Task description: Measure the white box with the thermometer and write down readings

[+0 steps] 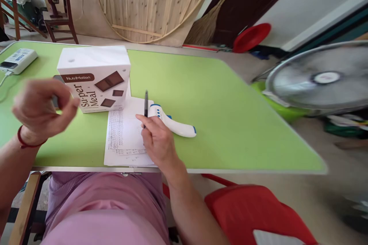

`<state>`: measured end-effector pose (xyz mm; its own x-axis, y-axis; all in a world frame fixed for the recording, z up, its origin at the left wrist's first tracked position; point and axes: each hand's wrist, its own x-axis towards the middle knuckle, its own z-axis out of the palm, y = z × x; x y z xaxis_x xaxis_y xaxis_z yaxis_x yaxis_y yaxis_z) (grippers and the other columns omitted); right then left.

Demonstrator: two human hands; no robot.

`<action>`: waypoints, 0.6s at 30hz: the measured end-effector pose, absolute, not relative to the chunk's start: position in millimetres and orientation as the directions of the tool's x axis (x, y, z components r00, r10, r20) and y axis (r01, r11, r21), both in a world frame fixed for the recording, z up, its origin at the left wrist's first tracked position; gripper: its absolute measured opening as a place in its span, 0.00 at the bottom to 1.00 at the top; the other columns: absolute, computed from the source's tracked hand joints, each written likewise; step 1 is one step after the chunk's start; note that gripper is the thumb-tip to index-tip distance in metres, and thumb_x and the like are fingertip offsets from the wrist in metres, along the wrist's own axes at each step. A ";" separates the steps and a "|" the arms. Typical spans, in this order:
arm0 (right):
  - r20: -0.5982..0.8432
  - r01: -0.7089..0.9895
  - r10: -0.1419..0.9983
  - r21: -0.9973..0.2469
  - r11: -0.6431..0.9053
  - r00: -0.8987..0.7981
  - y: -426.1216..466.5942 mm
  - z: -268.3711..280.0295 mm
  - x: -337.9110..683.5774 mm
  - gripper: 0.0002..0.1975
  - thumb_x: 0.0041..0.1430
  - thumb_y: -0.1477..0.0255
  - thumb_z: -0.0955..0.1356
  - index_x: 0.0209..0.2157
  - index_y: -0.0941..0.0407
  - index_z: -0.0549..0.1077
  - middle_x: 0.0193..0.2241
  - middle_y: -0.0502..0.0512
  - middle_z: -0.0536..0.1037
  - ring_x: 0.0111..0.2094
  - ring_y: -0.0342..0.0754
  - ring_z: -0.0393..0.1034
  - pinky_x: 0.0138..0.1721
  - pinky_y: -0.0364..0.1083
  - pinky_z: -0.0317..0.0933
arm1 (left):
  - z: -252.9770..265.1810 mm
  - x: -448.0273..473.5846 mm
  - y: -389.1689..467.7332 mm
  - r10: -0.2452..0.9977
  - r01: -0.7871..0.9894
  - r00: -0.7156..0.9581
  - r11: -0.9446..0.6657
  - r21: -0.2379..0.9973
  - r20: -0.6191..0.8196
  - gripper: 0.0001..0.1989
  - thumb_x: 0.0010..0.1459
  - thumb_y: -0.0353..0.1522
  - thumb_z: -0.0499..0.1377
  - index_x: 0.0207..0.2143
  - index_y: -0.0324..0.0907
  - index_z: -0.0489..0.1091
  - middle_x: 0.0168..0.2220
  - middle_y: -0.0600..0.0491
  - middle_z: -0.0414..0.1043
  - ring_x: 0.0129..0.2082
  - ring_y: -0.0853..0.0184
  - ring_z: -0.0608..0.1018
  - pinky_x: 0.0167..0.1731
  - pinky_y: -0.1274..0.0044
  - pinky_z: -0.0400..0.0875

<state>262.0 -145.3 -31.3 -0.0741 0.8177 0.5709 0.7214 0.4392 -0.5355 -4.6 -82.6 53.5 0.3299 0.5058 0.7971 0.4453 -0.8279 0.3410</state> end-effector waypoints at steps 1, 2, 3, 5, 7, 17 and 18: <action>0.606 0.651 0.794 -0.587 0.480 -0.040 -147.8 -30.5 263.0 0.20 0.66 0.76 0.60 0.52 0.53 0.76 0.32 0.54 0.75 0.32 0.48 0.74 0.34 0.49 0.71 | 50.7 0.1 -85.5 0.497 0.395 0.481 -0.858 0.327 0.723 0.05 0.66 0.35 0.60 0.36 0.44 0.69 0.26 0.58 0.68 0.23 0.72 0.68 0.26 0.75 0.64; 0.628 0.584 0.778 -0.630 0.513 -0.005 -150.2 -30.1 263.4 0.19 0.66 0.76 0.61 0.54 0.52 0.74 0.34 0.54 0.75 0.34 0.48 0.75 0.35 0.50 0.72 | 47.0 4.6 -86.9 0.469 0.349 0.626 -0.883 0.315 0.623 0.05 0.67 0.34 0.58 0.36 0.43 0.72 0.26 0.57 0.70 0.22 0.72 0.69 0.25 0.76 0.63; 0.642 0.522 0.766 -0.665 0.533 0.036 -152.5 -29.9 263.0 0.18 0.65 0.74 0.63 0.55 0.51 0.72 0.36 0.53 0.75 0.35 0.49 0.76 0.36 0.50 0.73 | 42.7 8.8 -87.2 0.434 0.304 0.735 -0.898 0.319 0.521 0.06 0.67 0.33 0.58 0.37 0.42 0.74 0.26 0.55 0.72 0.21 0.72 0.70 0.24 0.76 0.62; 0.652 0.428 0.745 -0.719 0.548 0.141 -156.6 -30.3 260.2 0.15 0.62 0.70 0.70 0.51 0.50 0.71 0.34 0.51 0.74 0.33 0.48 0.76 0.36 0.51 0.74 | 34.0 15.4 -86.0 0.383 0.268 0.867 -0.899 0.347 0.320 0.07 0.66 0.31 0.58 0.39 0.39 0.77 0.28 0.52 0.77 0.24 0.70 0.74 0.24 0.77 0.62; 0.657 0.349 0.709 -0.747 0.566 0.257 -160.2 -31.1 255.2 0.11 0.61 0.64 0.72 0.42 0.49 0.69 0.28 0.46 0.71 0.26 0.45 0.73 0.30 0.48 0.72 | 27.6 19.8 -85.0 0.360 0.276 0.915 -0.888 0.368 0.183 0.08 0.64 0.29 0.59 0.41 0.39 0.79 0.30 0.51 0.80 0.26 0.68 0.78 0.25 0.77 0.61; 0.373 0.218 0.880 -0.923 0.317 0.296 -180.4 -35.9 237.7 0.14 0.59 0.58 0.71 0.40 0.53 0.75 0.29 0.52 0.79 0.30 0.49 0.75 0.35 0.52 0.72 | 25.5 28.9 -90.6 0.280 0.289 0.957 -0.899 0.330 -0.077 0.12 0.65 0.26 0.55 0.36 0.43 0.79 0.31 0.51 0.81 0.28 0.66 0.78 0.23 0.74 0.54; 0.337 0.226 0.888 -0.935 0.275 0.312 -181.6 -35.5 236.5 0.09 0.55 0.63 0.73 0.35 0.53 0.75 0.25 0.49 0.76 0.24 0.46 0.71 0.28 0.47 0.69 | 25.0 28.8 -90.3 0.280 0.291 0.957 -0.900 0.324 -0.083 0.12 0.65 0.27 0.55 0.36 0.43 0.79 0.30 0.51 0.80 0.27 0.66 0.77 0.23 0.74 0.53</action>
<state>236.5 -181.6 -35.5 0.3125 0.8882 0.3368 0.2260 0.2748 -0.9346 28.8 -90.3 25.0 0.9566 0.2795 -0.0827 0.2910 -0.9001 0.3243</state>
